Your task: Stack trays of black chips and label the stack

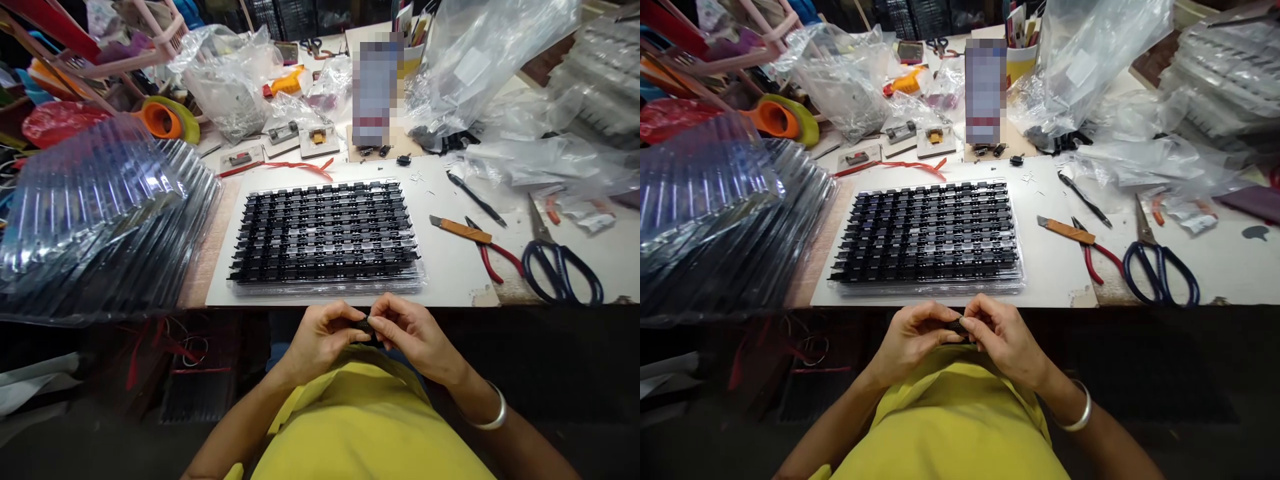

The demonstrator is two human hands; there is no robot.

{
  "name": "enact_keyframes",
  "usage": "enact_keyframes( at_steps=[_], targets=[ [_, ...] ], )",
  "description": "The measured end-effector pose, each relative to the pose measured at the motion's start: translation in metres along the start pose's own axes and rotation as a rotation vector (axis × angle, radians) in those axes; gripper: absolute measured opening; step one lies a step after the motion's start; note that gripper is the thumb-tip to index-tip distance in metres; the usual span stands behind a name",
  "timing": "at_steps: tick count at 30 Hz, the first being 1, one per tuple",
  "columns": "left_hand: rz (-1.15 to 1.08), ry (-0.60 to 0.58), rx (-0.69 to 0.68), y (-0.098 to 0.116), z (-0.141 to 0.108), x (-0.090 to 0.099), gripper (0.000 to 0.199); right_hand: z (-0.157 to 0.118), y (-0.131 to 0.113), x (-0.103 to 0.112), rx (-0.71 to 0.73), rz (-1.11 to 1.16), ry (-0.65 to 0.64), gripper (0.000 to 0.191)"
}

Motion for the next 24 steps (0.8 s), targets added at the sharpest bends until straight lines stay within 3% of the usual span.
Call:
enact_keyframes(
  at_steps=[5,12,17,24],
  targets=[
    [-0.014,0.066,0.039,-0.005,0.002,0.001,0.024,-0.003,-0.005,0.004,0.093,-0.121,0.128,0.014],
    [0.111,0.006,0.062,-0.003,0.003,-0.003,0.016,-0.019,-0.036,-0.005,0.467,-0.522,0.237,0.012],
    [0.126,0.088,-0.022,0.005,0.003,0.000,0.012,-0.023,-0.035,-0.007,0.514,-0.576,0.252,0.013],
    [0.160,0.073,-0.097,0.006,0.003,-0.004,0.010,-0.031,-0.035,-0.014,0.567,-0.650,0.314,0.015]
  ],
)
Point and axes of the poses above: each hand's wrist, its own z-axis towards the middle knuckle, its own x-axis out of the back of the hand, y = z × x, the point moved 9 cm from there along z, towards the middle knuckle, and after that the axes turned 5 degrees about -x, right-handed, at the moved point
